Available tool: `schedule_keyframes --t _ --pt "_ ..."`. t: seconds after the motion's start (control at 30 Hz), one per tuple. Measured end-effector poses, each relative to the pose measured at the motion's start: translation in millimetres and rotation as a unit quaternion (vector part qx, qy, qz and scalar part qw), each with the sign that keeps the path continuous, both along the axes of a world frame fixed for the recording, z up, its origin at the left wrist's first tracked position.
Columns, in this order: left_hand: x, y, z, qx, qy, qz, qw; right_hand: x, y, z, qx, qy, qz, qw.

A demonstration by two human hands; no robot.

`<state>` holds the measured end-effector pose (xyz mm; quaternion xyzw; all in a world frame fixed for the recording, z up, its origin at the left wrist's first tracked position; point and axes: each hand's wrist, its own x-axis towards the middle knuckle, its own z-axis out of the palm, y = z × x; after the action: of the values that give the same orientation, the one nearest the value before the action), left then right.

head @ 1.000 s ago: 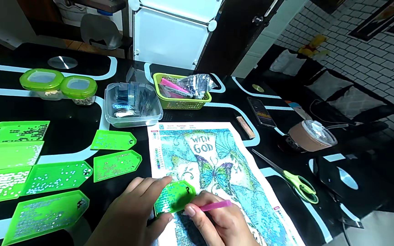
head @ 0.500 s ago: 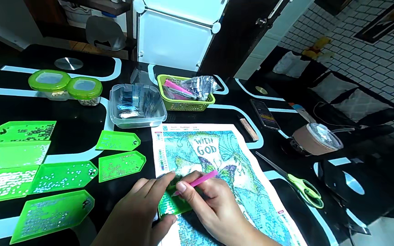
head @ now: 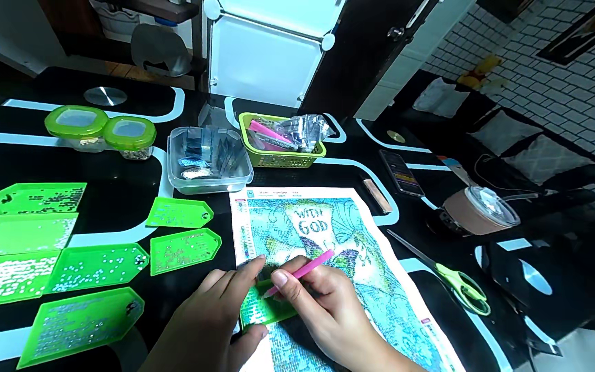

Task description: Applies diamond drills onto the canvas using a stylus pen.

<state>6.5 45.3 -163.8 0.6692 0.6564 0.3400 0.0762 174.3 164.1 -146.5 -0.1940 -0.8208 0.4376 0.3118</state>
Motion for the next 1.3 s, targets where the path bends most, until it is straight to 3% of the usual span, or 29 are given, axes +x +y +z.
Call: schedule_keyframes --t 0.13,0.23,0.53,0.83,1.2,1.3 --pt "-1 0 0 -0.001 -0.007 -0.008 1.0 12 -4 5 -0.151 0.057 -0.006 0.987" --pt "-2 -1 2 -0.016 -0.016 -0.016 1.0 27 -10 1 -0.196 0.06 -0.03 0.978" --pt "-4 -1 3 -0.022 -0.021 -0.024 0.999 38 -14 -17 -0.098 0.064 -0.041 0.992" --pt "-4 -2 5 -0.033 -0.023 -0.026 0.999 39 -13 -20 -0.079 0.059 -0.035 0.995" --pt "-5 -2 0 -0.016 -0.013 -0.02 1.0 41 -14 -14 0.069 -0.005 -0.016 0.997" --pt "-4 -2 0 -0.011 -0.01 -0.017 1.0 42 -8 0 0.05 -0.045 0.013 0.998"
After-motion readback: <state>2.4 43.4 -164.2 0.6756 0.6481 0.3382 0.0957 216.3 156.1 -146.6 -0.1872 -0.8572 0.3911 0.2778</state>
